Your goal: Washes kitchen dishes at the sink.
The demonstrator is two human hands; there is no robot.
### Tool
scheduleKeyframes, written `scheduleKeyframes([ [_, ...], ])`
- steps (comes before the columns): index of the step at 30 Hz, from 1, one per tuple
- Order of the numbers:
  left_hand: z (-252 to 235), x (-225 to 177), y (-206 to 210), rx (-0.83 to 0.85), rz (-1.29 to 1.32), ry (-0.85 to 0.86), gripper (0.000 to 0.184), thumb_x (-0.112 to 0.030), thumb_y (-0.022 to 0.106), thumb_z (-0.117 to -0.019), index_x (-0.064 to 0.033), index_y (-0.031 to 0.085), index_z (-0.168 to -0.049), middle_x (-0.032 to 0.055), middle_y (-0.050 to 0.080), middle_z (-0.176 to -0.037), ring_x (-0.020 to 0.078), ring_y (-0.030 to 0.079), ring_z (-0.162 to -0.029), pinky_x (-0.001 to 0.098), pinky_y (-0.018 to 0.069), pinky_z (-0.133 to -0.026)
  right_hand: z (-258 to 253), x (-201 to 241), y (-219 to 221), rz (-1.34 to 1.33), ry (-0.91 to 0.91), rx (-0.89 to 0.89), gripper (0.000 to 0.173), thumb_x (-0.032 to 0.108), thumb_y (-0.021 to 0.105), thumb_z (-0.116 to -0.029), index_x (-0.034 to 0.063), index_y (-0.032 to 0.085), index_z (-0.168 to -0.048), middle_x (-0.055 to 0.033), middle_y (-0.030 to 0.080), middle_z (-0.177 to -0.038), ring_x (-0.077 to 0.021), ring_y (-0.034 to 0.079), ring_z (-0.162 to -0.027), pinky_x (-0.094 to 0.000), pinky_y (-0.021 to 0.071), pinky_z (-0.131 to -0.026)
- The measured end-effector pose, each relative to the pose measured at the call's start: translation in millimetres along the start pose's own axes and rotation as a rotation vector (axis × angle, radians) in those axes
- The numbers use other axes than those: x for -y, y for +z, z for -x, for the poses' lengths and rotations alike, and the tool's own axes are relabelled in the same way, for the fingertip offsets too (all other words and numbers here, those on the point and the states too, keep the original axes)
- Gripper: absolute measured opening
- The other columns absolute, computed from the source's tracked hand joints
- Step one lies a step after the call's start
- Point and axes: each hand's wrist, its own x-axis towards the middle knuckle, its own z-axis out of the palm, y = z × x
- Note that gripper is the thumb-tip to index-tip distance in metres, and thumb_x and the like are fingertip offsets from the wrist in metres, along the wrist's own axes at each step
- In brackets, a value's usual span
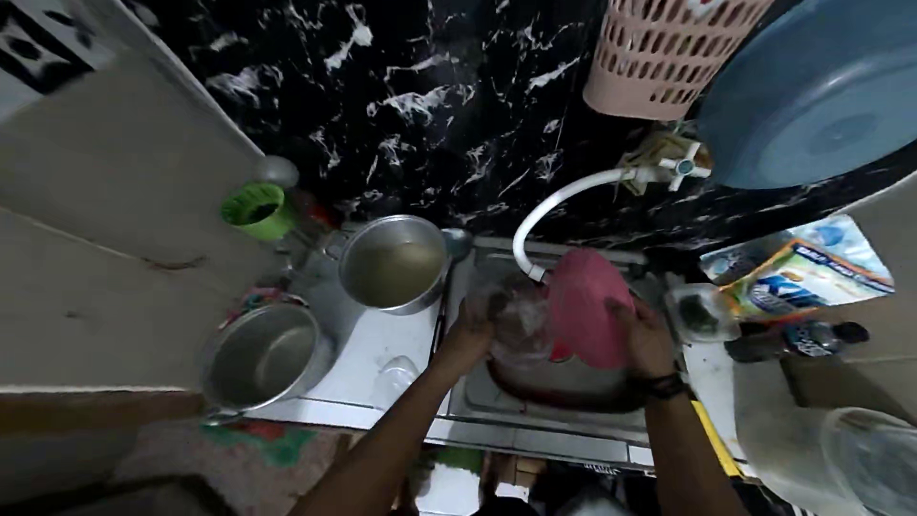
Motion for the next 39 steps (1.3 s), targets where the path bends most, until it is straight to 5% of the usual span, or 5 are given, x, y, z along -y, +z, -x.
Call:
scheduleKeyframes([
  [12, 17, 26, -22, -0.056, 0.111, -0.154, 0.064, -0.017, 0.054, -0.1055, -0.0187, 0.022, -0.161, 0.0182, 0.065, -0.124, 0.0260, 0.072, -0.087, 0.0404, 0.0620, -0.071, 26, 11, -1, 0.427, -0.269, 0.270, 0.023, 0.027, 0.062, -0.0931, 0.0075, 0.073, -0.094, -0.0020, 0.069, -0.078, -0.0086, 0.065, -0.068, -0.0329, 0.0568, -0.063],
  [18, 23, 36, -29, -0.039, 0.096, -0.161, 0.070, -0.016, 0.054, -0.1048, -0.0168, 0.014, -0.162, 0.0199, 0.063, -0.123, 0.0262, 0.072, -0.087, 0.0408, 0.0624, -0.071, -4, 44, 36, 0.773, -0.215, 0.557, 0.041, 0.029, 0.062, -0.1005, 0.0179, 0.064, -0.140, -0.0131, 0.070, -0.126, -0.0309, 0.068, -0.113, -0.0570, 0.0531, -0.098],
  [23, 23, 49, -25, -0.050, 0.111, -0.184, 0.069, -0.016, 0.056, -0.1046, -0.0115, 0.017, -0.161, 0.0211, 0.061, -0.125, 0.0268, 0.072, -0.088, 0.0404, 0.0627, -0.071, -32, 44, 84, 1.023, -0.182, 0.724, 0.043, 0.033, 0.056, -0.1045, 0.0117, 0.061, -0.141, -0.0195, 0.068, -0.126, -0.0391, 0.065, -0.117, -0.0617, 0.0500, -0.100],
  [32, 23, 31, -18, -0.037, 0.056, -0.179, 0.065, -0.018, 0.057, -0.1042, -0.0079, 0.022, -0.158, 0.0208, 0.063, -0.121, 0.0255, 0.072, -0.088, 0.0399, 0.0627, -0.072, -71, 11, 44, 0.347, -0.053, 0.580, 0.035, 0.005, 0.059, -0.0974, 0.0070, 0.059, -0.132, -0.0173, 0.069, -0.114, -0.0273, 0.069, -0.095, -0.0500, 0.0580, -0.082],
  [39, 25, 29, -24, -0.044, 0.036, -0.174, 0.073, -0.017, 0.058, -0.1033, -0.0128, 0.014, -0.162, 0.0219, 0.062, -0.125, 0.0273, 0.072, -0.090, 0.0407, 0.0629, -0.073, -53, -51, -5, -0.098, 0.191, 0.109, 0.041, 0.018, 0.063, -0.0974, 0.0110, 0.061, -0.138, -0.0093, 0.068, -0.122, -0.0189, 0.066, -0.104, -0.0438, 0.0566, -0.087],
])
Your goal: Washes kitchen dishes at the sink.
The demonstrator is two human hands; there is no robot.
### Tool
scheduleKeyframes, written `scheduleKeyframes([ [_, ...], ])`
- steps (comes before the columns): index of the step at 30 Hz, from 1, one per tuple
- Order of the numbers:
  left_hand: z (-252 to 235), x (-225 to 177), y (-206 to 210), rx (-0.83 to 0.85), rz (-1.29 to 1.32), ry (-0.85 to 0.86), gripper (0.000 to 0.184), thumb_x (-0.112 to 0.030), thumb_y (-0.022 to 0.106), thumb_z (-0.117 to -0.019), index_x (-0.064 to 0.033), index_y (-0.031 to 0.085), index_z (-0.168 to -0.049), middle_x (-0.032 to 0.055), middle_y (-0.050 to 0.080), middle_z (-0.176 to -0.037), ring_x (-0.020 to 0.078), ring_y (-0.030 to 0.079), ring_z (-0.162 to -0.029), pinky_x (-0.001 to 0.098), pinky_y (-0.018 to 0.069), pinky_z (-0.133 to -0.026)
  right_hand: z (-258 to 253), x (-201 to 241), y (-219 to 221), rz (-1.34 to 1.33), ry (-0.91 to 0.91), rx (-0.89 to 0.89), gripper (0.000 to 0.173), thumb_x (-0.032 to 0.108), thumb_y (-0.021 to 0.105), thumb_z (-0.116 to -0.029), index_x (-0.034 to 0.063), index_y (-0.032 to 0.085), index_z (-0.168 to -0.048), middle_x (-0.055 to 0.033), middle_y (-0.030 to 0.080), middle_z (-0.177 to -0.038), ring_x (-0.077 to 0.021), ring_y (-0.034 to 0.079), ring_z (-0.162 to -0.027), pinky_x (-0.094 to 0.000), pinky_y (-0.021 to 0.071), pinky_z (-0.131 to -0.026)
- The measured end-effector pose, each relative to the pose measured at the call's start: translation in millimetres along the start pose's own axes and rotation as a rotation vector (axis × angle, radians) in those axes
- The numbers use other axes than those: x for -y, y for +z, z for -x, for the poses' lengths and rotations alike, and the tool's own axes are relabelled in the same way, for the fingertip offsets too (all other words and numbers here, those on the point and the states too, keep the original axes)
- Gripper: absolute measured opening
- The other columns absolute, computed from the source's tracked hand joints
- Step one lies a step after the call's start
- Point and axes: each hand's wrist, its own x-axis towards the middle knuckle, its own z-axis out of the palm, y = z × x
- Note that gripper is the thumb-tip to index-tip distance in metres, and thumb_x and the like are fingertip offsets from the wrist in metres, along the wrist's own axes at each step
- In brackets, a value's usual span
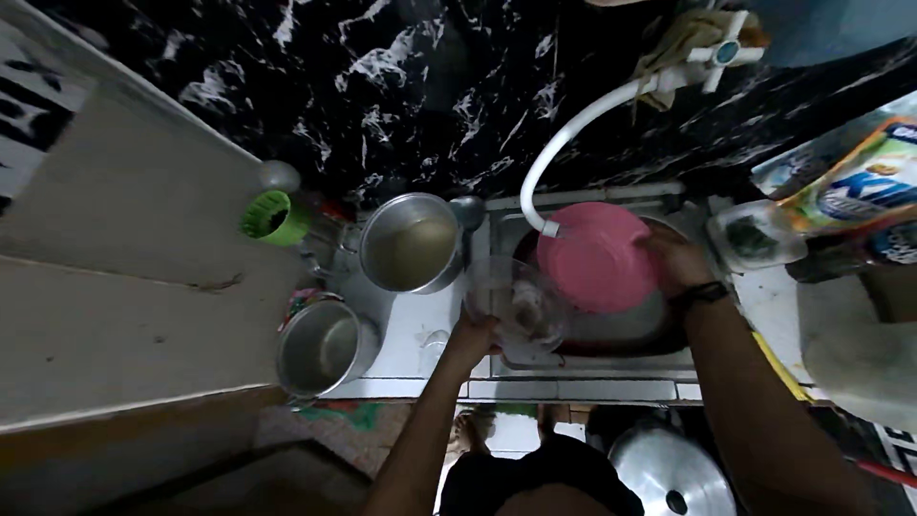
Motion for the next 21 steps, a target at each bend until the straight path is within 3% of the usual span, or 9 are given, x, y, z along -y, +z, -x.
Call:
scheduleKeyframes([
  [4, 2, -6, -4, -0.028, 0.011, 0.006, 0.066, -0.017, 0.055, -0.1051, -0.0150, 0.019, -0.160, 0.0202, 0.064, -0.123, 0.0267, 0.072, -0.088, 0.0406, 0.0627, -0.073, 12, -8, -17, -0.255, 0.063, -0.074, 0.045, 0.026, 0.057, -0.1017, 0.0145, 0.053, -0.145, -0.0069, 0.065, -0.126, -0.0171, 0.065, -0.108, -0.0430, 0.0563, -0.090],
  [7, 6, -10, -5, -0.045, 0.002, 0.008, 0.067, -0.016, 0.053, -0.1061, -0.0175, 0.016, -0.162, 0.0208, 0.063, -0.124, 0.0277, 0.072, -0.089, 0.0414, 0.0622, -0.073, 22, -7, -23, -0.289, 0.049, -0.103, 0.048, 0.029, 0.058, -0.1014, 0.0137, 0.051, -0.146, -0.0073, 0.066, -0.126, -0.0177, 0.066, -0.108, -0.0429, 0.0566, -0.090],
  [9, 8, -13, -4, -0.043, 0.002, 0.028, 0.068, -0.015, 0.053, -0.1057, -0.0179, 0.015, -0.162, 0.0211, 0.063, -0.126, 0.0287, 0.072, -0.090, 0.0423, 0.0619, -0.073, 34, 2, -24, -0.176, 0.019, -0.093, 0.045, 0.033, 0.060, -0.1011, 0.0132, 0.057, -0.142, -0.0077, 0.068, -0.123, -0.0176, 0.067, -0.105, -0.0429, 0.0567, -0.089],
  [12, 10, -12, -4, -0.020, -0.020, 0.062, 0.069, -0.015, 0.051, -0.1060, -0.0185, 0.013, -0.163, 0.0206, 0.062, -0.128, 0.0289, 0.071, -0.093, 0.0431, 0.0611, -0.074, 53, 25, -30, 0.077, -0.032, -0.050, 0.035, 0.034, 0.064, -0.1017, 0.0091, 0.068, -0.125, -0.0089, 0.072, -0.106, -0.0167, 0.068, -0.089, -0.0426, 0.0580, -0.081],
  [16, 11, -14, -5, -0.008, -0.040, 0.062, 0.072, -0.018, 0.052, -0.1055, -0.0169, 0.010, -0.163, 0.0216, 0.061, -0.128, 0.0283, 0.071, -0.092, 0.0421, 0.0612, -0.074, 66, 52, -55, 0.314, -0.234, 0.076, 0.020, 0.020, 0.068, -0.0993, 0.0059, 0.072, -0.114, -0.0088, 0.072, -0.091, -0.0150, 0.067, -0.076, -0.0398, 0.0584, -0.072],
  [19, 12, -12, 1, 0.002, -0.030, 0.068, 0.074, -0.018, 0.054, -0.1049, -0.0177, 0.008, -0.163, 0.0215, 0.062, -0.125, 0.0272, 0.071, -0.088, 0.0411, 0.0615, -0.072, 73, 62, -58, 0.529, -0.366, 0.225, 0.017, 0.017, 0.069, -0.0975, 0.0069, 0.074, -0.110, -0.0099, 0.072, -0.093, -0.0184, 0.068, -0.080, -0.0455, 0.0581, -0.076],
  [21, 13, -9, 6, 0.006, -0.016, 0.072, 0.072, -0.017, 0.056, -0.1042, -0.0155, 0.012, -0.162, 0.0213, 0.063, -0.122, 0.0268, 0.072, -0.087, 0.0409, 0.0619, -0.072, 80, 65, -54, 0.726, -0.502, 0.314, 0.017, 0.019, 0.067, -0.0977, 0.0095, 0.077, -0.109, -0.0098, 0.073, -0.103, -0.0232, 0.070, -0.094, -0.0515, 0.0577, -0.086],
])
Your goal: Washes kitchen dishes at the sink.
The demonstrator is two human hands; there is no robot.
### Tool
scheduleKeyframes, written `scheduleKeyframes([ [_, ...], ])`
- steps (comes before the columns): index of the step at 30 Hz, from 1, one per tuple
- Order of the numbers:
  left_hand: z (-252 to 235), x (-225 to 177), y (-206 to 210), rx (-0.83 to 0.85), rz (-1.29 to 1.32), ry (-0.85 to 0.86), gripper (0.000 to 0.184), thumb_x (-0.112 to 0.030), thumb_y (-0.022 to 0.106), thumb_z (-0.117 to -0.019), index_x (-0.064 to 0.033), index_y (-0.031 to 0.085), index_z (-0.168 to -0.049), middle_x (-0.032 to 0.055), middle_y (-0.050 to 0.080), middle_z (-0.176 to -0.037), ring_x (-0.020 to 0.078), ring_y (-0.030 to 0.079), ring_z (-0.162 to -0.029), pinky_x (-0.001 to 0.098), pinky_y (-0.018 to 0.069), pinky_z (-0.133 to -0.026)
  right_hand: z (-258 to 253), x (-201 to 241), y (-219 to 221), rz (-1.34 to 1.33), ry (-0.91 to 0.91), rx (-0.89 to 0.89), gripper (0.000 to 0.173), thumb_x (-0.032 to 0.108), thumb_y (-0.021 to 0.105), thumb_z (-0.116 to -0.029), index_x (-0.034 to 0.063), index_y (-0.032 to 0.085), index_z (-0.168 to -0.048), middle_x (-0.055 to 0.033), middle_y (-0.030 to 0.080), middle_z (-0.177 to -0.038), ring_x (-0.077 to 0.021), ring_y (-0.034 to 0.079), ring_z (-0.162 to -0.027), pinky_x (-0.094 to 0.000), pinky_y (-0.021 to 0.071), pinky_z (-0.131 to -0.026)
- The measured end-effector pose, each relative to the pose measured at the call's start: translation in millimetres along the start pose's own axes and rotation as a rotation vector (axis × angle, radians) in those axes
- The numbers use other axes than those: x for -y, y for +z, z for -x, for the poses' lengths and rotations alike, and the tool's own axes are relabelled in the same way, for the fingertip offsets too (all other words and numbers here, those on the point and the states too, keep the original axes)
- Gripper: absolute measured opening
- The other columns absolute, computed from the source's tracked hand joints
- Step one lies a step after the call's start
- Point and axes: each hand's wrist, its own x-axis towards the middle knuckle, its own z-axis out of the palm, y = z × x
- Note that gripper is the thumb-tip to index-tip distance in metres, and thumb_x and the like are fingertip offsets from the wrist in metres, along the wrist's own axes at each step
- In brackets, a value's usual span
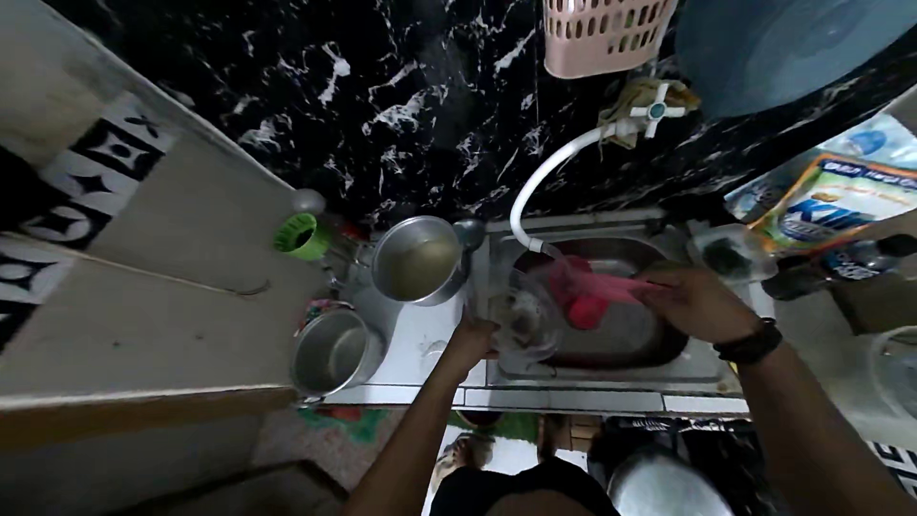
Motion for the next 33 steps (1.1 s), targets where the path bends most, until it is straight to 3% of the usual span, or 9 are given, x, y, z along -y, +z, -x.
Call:
scheduleKeyframes([
  [3, 4, 3, 4, -0.003, 0.008, 0.005, 0.071, -0.018, 0.055, -0.1048, -0.0104, 0.013, -0.161, 0.0223, 0.061, -0.126, 0.0263, 0.071, -0.090, 0.0403, 0.0615, -0.074, 4, 12, -4, 0.338, -0.272, -0.021, 0.011, 0.010, 0.071, -0.0920, 0.0101, 0.080, -0.098, -0.0170, 0.071, -0.116, -0.0383, 0.065, -0.114, -0.0629, 0.0503, -0.099],
  [6, 4, 9, 6, -0.012, 0.041, 0.000, 0.072, -0.018, 0.056, -0.1047, -0.0110, 0.012, -0.161, 0.0222, 0.061, -0.125, 0.0263, 0.071, -0.089, 0.0405, 0.0619, -0.073, 13, 13, -16, 0.488, -0.269, -0.050, 0.009, 0.009, 0.076, -0.0881, 0.0133, 0.081, -0.094, -0.0217, 0.065, -0.131, -0.0472, 0.054, -0.130, -0.0693, 0.0389, -0.108],
  [12, -34, 3, 41, 0.058, 0.108, 0.061, 0.058, -0.022, 0.056, -0.1055, -0.0118, 0.032, -0.157, 0.0216, 0.063, -0.128, 0.0316, 0.070, -0.097, 0.0458, 0.0616, -0.077, 64, -15, -36, 0.357, -0.050, -0.175, 0.015, 0.014, 0.066, -0.0973, 0.0150, 0.080, -0.104, -0.0184, 0.061, -0.141, -0.0441, 0.066, -0.116, -0.0701, 0.0534, -0.089],
  [15, -63, 7, 70, 0.134, 0.147, -0.004, 0.049, -0.021, 0.057, -0.1040, -0.0059, 0.043, -0.148, 0.0199, 0.066, -0.121, 0.0298, 0.069, -0.098, 0.0450, 0.0598, -0.081, 92, -30, -47, 0.270, 0.003, -0.260, 0.020, 0.023, 0.063, -0.0982, 0.0145, 0.079, -0.107, -0.0145, 0.067, -0.133, -0.0356, 0.066, -0.120, -0.0630, 0.0521, -0.099],
  [21, -83, -9, 134, 0.161, 0.264, -0.025, 0.044, -0.016, 0.059, -0.1027, -0.0026, 0.046, -0.143, 0.0174, 0.065, -0.117, 0.0239, 0.066, -0.098, 0.0386, 0.0568, -0.082, 126, -47, -47, 0.144, 0.023, -0.418, 0.021, 0.018, 0.063, -0.0968, 0.0067, 0.078, -0.105, -0.0164, 0.071, -0.125, -0.0291, 0.064, -0.124, -0.0492, 0.0513, -0.108],
  [24, -90, -20, 160, 0.165, 0.366, 0.025, 0.039, -0.011, 0.057, -0.1022, -0.0001, 0.048, -0.138, 0.0155, 0.066, -0.104, 0.0203, 0.066, -0.083, 0.0349, 0.0575, -0.072, 143, -46, -46, 0.106, 0.010, -0.501, 0.022, 0.019, 0.063, -0.0973, 0.0053, 0.078, -0.104, -0.0172, 0.070, -0.124, -0.0277, 0.064, -0.124, -0.0451, 0.0515, -0.108],
  [27, -100, -32, 172, 0.192, 0.415, 0.031, 0.043, -0.019, 0.053, -0.1063, -0.0039, 0.044, -0.145, 0.0189, 0.063, -0.119, 0.0260, 0.065, -0.098, 0.0412, 0.0568, -0.082, 155, -47, -44, 0.069, -0.027, -0.566, 0.021, 0.018, 0.064, -0.0974, 0.0036, 0.078, -0.104, -0.0188, 0.070, -0.124, -0.0264, 0.064, -0.124, -0.0418, 0.0516, -0.109],
  [31, -90, -65, 181, 0.190, 0.186, 0.068, 0.043, -0.029, 0.052, -0.1079, -0.0010, 0.050, -0.140, 0.0208, 0.064, -0.118, 0.0264, 0.068, -0.094, 0.0388, 0.0599, -0.078, 170, -46, -42, 0.048, -0.021, -0.612, 0.019, 0.016, 0.065, -0.0966, 0.0033, 0.078, -0.104, -0.0177, 0.071, -0.123, -0.0235, 0.065, -0.123, -0.0375, 0.0517, -0.108],
  [33, -80, -81, 179, 0.172, -0.099, 0.142, 0.045, -0.031, 0.046, -0.1102, 0.0029, 0.052, -0.138, 0.0242, 0.062, -0.122, 0.0277, 0.066, -0.101, 0.0412, 0.0570, -0.086, 174, -46, -41, 0.047, -0.014, -0.616, 0.019, 0.016, 0.065, -0.0969, 0.0038, 0.078, -0.104, -0.0172, 0.071, -0.124, -0.0232, 0.065, -0.124, -0.0370, 0.0521, -0.108],
])
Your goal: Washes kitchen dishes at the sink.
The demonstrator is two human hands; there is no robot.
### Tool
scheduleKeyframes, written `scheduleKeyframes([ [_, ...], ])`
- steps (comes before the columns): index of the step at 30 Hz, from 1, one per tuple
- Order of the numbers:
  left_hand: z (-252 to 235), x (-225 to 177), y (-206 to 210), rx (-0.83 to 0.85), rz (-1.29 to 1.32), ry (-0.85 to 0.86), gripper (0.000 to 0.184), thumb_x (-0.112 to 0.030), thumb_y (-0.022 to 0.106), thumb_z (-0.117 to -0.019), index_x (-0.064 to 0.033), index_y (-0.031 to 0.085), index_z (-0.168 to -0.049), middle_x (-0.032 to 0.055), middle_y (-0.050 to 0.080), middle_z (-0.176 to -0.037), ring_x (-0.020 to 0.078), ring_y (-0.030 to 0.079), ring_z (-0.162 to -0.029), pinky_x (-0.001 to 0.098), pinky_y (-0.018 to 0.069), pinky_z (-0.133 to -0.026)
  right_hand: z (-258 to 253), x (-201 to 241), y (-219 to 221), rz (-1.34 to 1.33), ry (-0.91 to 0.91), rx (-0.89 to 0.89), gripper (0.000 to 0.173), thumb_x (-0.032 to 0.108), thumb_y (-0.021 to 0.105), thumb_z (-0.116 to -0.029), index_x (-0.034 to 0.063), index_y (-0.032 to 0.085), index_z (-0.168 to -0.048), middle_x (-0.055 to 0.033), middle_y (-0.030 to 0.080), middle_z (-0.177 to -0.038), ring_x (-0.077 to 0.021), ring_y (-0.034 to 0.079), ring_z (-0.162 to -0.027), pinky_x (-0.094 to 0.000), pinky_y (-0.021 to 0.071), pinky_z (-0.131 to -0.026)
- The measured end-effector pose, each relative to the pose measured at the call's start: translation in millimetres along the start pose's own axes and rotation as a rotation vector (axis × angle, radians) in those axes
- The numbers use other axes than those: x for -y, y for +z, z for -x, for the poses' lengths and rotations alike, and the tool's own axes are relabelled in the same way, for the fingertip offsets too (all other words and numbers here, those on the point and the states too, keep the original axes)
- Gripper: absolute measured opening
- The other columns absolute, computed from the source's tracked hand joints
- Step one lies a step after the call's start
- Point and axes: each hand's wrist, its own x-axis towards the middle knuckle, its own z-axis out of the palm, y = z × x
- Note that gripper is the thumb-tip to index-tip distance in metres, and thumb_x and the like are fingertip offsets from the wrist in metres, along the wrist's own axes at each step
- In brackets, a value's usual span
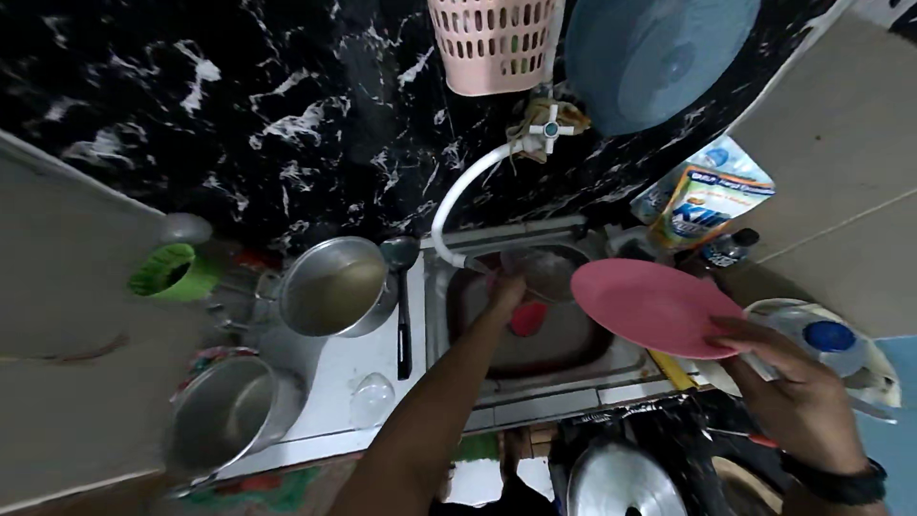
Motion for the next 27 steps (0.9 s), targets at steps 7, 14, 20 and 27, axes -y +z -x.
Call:
scheduleKeyframes([
  [7, 16, -24, -24, 0.008, -0.400, 0.142, 0.047, -0.036, 0.043, -0.1106, 0.0003, 0.053, -0.139, 0.0255, 0.062, -0.125, 0.0344, 0.063, -0.111, 0.0517, 0.0505, -0.097, -1, -1, 9, -0.028, 0.007, 0.003, 0.021, 0.018, 0.064, -0.0971, 0.0043, 0.078, -0.106, -0.0173, 0.070, -0.125, -0.0228, 0.065, -0.123, -0.0366, 0.0521, -0.108],
  [14, 15, 52, -60, -0.012, -0.052, 0.146, 0.056, -0.021, 0.061, -0.1029, -0.0010, 0.041, -0.151, 0.0229, 0.060, -0.134, 0.0275, 0.066, -0.112, 0.0427, 0.0571, -0.094, -8, -10, 21, -0.130, -0.060, -0.004, 0.019, 0.014, 0.065, -0.0973, 0.0012, 0.076, -0.107, -0.0180, 0.070, -0.125, -0.0226, 0.063, -0.125, -0.0358, 0.0518, -0.108],
  [20, 31, 71, -60, 0.043, -0.013, 0.103, 0.056, -0.019, 0.058, -0.1041, -0.0084, 0.038, -0.155, 0.0206, 0.063, -0.128, 0.0256, 0.068, -0.103, 0.0415, 0.0585, -0.086, -7, -17, 27, -0.143, -0.082, 0.007, 0.020, 0.013, 0.064, -0.0983, 0.0013, 0.075, -0.109, -0.0175, 0.069, -0.127, -0.0209, 0.063, -0.125, -0.0336, 0.0521, -0.107],
  [27, 43, 64, -48, 0.030, 0.156, -0.095, 0.043, -0.028, 0.046, -0.1101, -0.0055, 0.048, -0.146, 0.0177, 0.064, -0.122, 0.0233, 0.067, -0.094, 0.0379, 0.0580, -0.078, 9, -15, 30, -0.150, -0.050, -0.016, 0.019, 0.014, 0.066, -0.0972, 0.0028, 0.076, -0.108, -0.0159, 0.070, -0.125, -0.0201, 0.064, -0.124, -0.0327, 0.0521, -0.107],
])
